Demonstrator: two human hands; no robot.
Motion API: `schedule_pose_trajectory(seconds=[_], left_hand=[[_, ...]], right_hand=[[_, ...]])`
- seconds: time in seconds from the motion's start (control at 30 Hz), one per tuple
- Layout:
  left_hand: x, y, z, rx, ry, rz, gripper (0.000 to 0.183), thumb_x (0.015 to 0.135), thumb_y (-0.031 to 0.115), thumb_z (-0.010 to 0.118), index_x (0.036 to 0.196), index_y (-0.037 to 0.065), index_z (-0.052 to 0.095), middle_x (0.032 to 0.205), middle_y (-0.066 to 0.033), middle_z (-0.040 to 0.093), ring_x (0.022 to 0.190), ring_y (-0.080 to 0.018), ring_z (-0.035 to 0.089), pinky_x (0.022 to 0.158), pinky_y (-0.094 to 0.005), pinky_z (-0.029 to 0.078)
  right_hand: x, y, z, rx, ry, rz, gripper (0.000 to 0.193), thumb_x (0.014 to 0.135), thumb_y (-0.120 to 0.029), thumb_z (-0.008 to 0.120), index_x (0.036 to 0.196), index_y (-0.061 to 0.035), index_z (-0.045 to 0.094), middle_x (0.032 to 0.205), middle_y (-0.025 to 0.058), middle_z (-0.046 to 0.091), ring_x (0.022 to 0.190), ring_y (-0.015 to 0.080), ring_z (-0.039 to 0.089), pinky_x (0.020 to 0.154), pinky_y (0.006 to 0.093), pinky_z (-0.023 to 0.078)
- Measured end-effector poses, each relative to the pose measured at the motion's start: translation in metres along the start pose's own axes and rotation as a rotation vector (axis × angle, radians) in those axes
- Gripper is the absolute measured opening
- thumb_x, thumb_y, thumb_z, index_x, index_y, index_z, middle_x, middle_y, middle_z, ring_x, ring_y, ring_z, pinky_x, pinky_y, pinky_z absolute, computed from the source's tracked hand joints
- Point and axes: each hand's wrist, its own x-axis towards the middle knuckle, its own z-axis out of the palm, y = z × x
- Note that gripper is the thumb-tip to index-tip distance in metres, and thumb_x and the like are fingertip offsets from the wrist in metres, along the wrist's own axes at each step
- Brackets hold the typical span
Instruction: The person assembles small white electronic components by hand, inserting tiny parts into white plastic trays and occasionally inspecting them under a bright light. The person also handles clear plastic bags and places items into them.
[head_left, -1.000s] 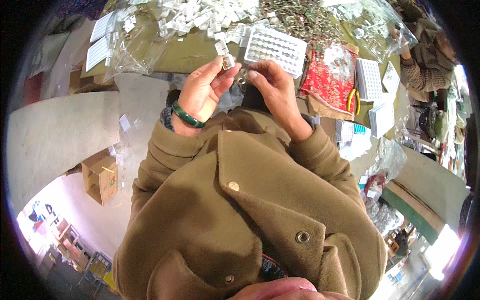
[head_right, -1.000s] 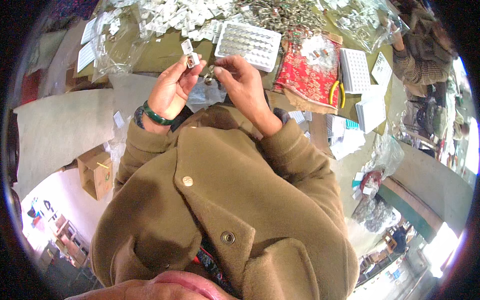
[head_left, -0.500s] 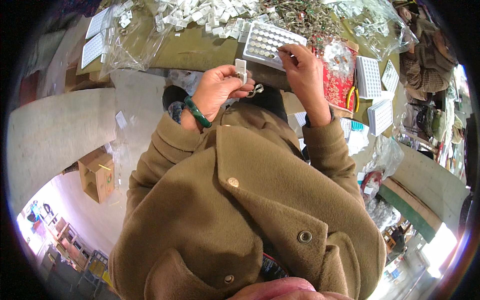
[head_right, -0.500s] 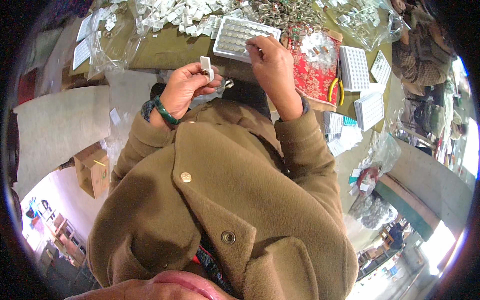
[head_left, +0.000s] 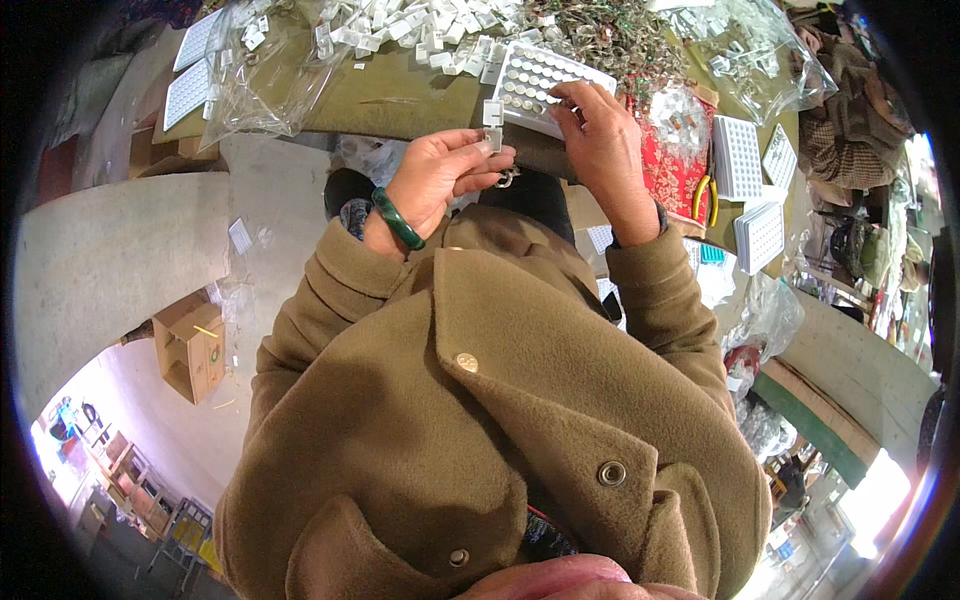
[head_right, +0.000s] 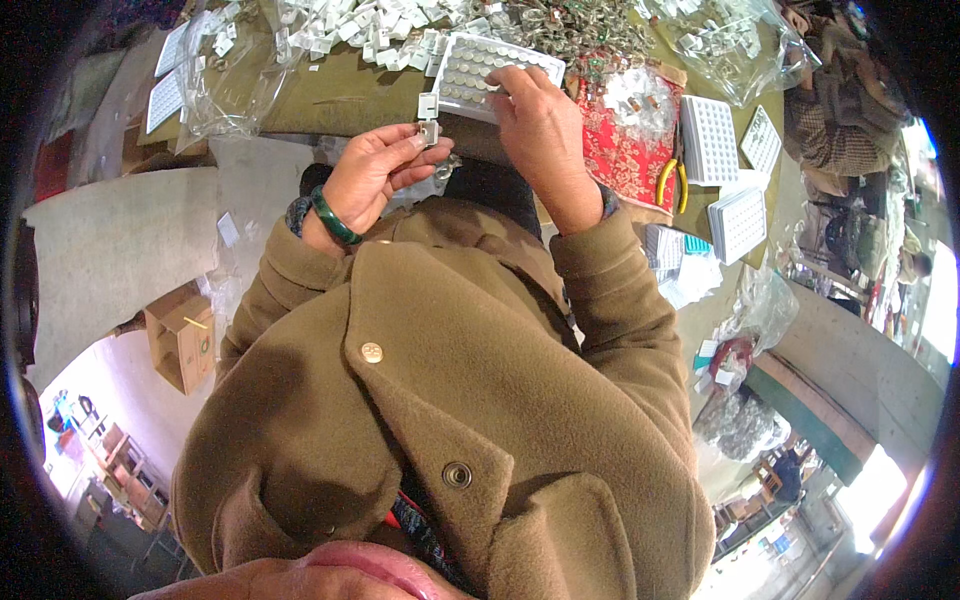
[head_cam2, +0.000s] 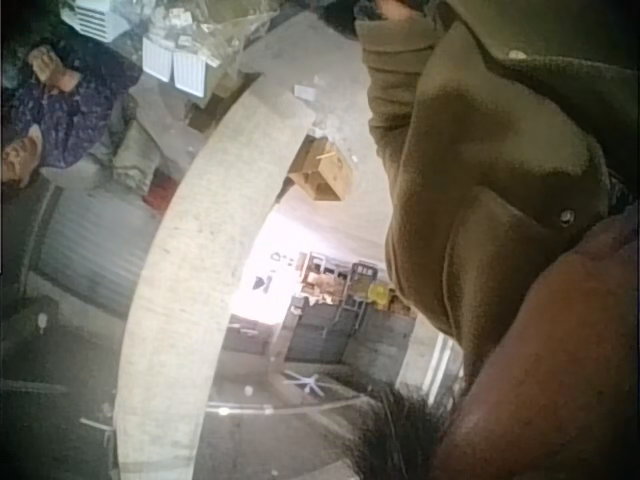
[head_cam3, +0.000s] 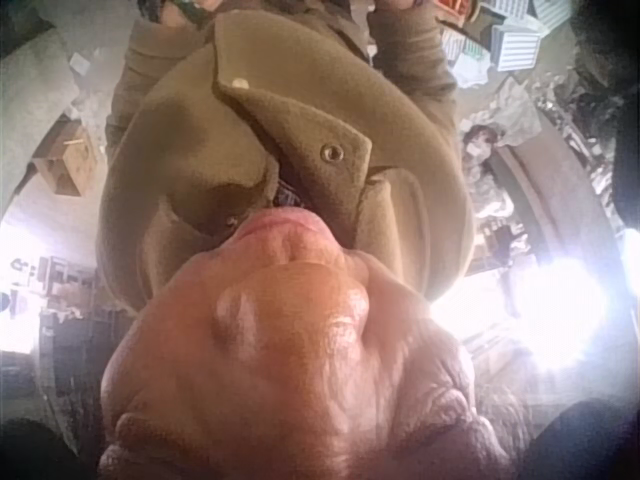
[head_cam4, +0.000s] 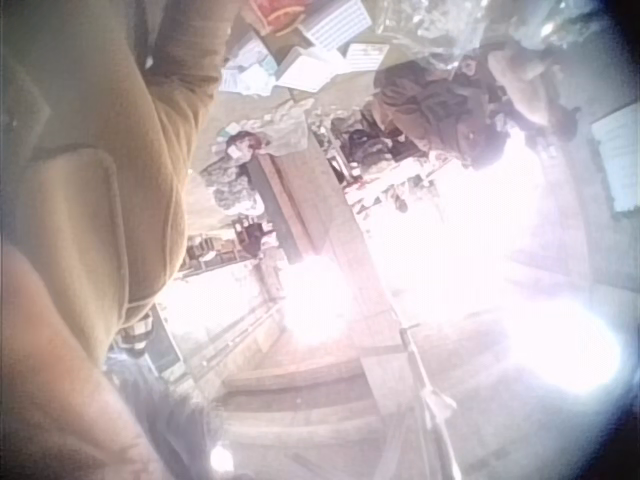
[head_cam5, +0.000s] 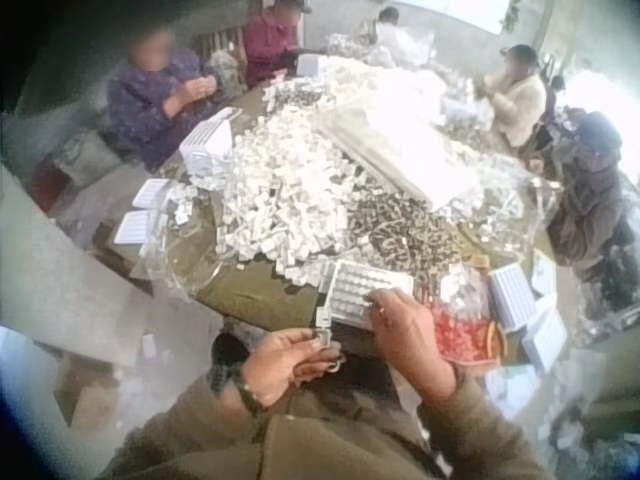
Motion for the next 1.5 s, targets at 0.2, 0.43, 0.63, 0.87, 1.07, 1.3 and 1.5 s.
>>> schedule_pose_trajectory(seconds=[0.2,0.43,0.63,0.87,1.07,1.3,1.5], left_hand=[[0.000,0.000,0.002,-0.013,0.014,0.007,0.020,0.097,0.012,0.055,0.111,-0.002,0.057,0.111,-0.0136,0.067,0.098,-0.0147,0.067,0.078,-0.0206,0.056],[0.004,0.000,0.003,-0.060,0.027,0.051,0.019,0.096,0.011,0.056,0.111,-0.001,0.057,0.111,-0.0141,0.067,0.099,-0.0152,0.067,0.077,-0.0204,0.056],[0.004,-0.002,0.002,-0.034,0.009,0.081,0.021,0.097,0.013,0.055,0.112,-0.001,0.058,0.109,-0.0126,0.067,0.098,-0.0154,0.067,0.077,-0.0209,0.056],[0.001,-0.003,0.003,0.025,0.005,0.110,0.028,0.095,0.013,0.058,0.120,-0.001,0.060,0.108,-0.0084,0.068,0.095,-0.0144,0.067,0.077,-0.0217,0.055],[-0.004,-0.003,-0.002,0.102,0.047,0.147,0.031,0.094,0.009,0.057,0.123,-0.001,0.060,0.109,-0.0078,0.068,0.094,-0.0141,0.067,0.079,-0.0224,0.055],[-0.005,-0.011,-0.010,-0.011,-0.001,0.073,0.028,0.094,0.011,0.058,0.119,-0.001,0.061,0.107,-0.0078,0.068,0.093,-0.0126,0.067,0.076,-0.0204,0.055],[0.000,-0.007,-0.012,-0.049,0.001,0.073,0.021,0.095,0.016,0.059,0.110,0.002,0.063,0.099,-0.0051,0.069,0.085,-0.0083,0.066,0.070,-0.0182,0.054]], right_hand=[[0.001,0.001,0.006,0.074,-0.068,-0.079,0.016,0.082,-0.010,0.066,0.097,-0.0076,0.069,0.081,0.0130,0.063,0.076,0.0352,0.064,0.064,0.0403,0.052],[0.005,0.006,0.002,-0.017,-0.092,-0.148,0.011,0.082,-0.010,0.066,0.091,-0.0044,0.065,0.080,0.0145,0.062,0.074,0.0359,0.064,0.063,0.0402,0.052],[0.001,-0.014,-0.008,0.215,-0.061,-0.004,0.015,0.081,-0.011,0.070,0.090,-0.0031,0.062,0.080,0.0144,0.064,0.070,0.0322,0.064,0.060,0.0370,0.051],[-0.008,-0.039,0.007,0.356,-0.098,-0.038,0.017,0.079,-0.007,0.071,0.092,-0.0025,0.061,0.081,0.0152,0.065,0.072,0.0302,0.066,0.062,0.0350,0.052],[-0.013,-0.040,0.020,0.420,-0.165,0.062,0.014,0.082,-0.004,0.069,0.095,-0.0021,0.063,0.081,0.0085,0.066,0.074,0.0160,0.065,0.064,0.0287,0.051],[-0.021,-0.034,0.016,0.397,-0.205,-0.051,0.012,0.080,-0.003,0.067,0.091,-0.0018,0.069,0.081,0.0133,0.066,0.071,0.0268,0.066,0.064,0.0334,0.052],[-0.015,-0.028,0.009,0.668,-0.094,0.236,0.012,0.091,-0.009,0.065,0.098,-0.0005,0.069,0.082,0.0065,0.069,0.069,0.0064,0.063,0.061,0.0235,0.051]])
